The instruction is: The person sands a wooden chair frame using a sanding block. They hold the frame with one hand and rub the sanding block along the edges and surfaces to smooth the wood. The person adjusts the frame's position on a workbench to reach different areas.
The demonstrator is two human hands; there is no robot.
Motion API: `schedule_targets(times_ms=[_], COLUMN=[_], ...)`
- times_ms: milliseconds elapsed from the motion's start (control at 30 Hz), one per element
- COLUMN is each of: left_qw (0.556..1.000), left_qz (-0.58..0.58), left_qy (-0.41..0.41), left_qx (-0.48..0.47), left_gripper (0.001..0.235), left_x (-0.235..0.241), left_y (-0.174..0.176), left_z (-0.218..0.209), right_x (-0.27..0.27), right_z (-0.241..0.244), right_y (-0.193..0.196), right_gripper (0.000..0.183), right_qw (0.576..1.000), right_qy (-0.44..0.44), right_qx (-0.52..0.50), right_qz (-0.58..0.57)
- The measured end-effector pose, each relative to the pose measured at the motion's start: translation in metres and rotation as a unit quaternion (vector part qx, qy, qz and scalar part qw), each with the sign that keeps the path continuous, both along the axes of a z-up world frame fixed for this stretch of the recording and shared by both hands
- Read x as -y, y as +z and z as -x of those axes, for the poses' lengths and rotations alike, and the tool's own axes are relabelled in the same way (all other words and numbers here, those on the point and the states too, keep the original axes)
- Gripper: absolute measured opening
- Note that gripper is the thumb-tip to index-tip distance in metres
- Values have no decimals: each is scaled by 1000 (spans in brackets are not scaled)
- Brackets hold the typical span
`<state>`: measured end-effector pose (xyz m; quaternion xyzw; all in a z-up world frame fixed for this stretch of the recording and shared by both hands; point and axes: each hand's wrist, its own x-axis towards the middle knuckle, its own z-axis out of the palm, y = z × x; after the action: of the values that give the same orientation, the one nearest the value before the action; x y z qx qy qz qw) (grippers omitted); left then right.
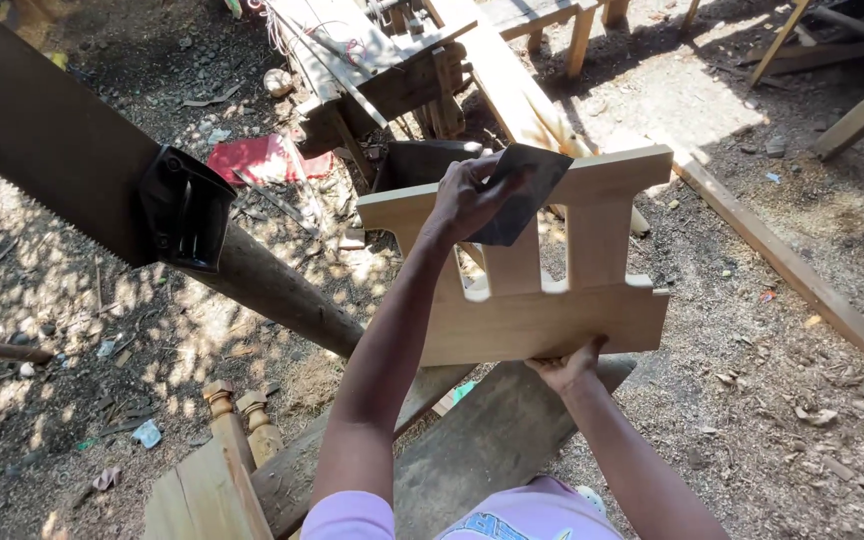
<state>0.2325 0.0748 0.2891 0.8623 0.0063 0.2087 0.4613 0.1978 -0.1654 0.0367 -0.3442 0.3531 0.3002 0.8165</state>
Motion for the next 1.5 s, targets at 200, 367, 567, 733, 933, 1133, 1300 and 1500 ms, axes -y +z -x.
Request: schedule_targets(times_ms=[200, 367, 567, 733, 933, 1133, 1300, 1500], left_qw=[997, 996, 990, 978, 970, 966, 974, 976], left_qz=[-40, -86, -129, -183, -191, -201, -152, -167], left_qy=[-11, 8, -61, -85, -90, -80, -78, -17], left_qx=[59, 9, 0, -55, -121, -143, -146, -136], left_gripper=[28, 25, 28, 55, 63, 60, 71, 86], left_x=[2, 10, 5, 0, 1, 8, 10, 20], left_y=[2, 15, 28, 12, 8, 22, 22, 29], left_z=[13, 22, 24, 22, 25, 34, 31, 34], right_x=[7, 23, 40, -6, -46, 25, 157, 226], right_z=[-24, -33, -42, -26, -39, -30, -7, -66], right_y=[-20, -14, 37, 138, 140, 124, 116, 19], right_gripper=[102, 103, 79, 48, 38, 27, 20, 14], right_qw=[998, 995, 925, 823, 833, 870, 757, 422], right_qy=[59, 104, 359, 158, 100, 106, 89, -153], right_qx=[1, -5, 115, 542, 538, 482, 516, 522], right_qz=[2, -5, -39, 57, -77, 4, 391, 725])
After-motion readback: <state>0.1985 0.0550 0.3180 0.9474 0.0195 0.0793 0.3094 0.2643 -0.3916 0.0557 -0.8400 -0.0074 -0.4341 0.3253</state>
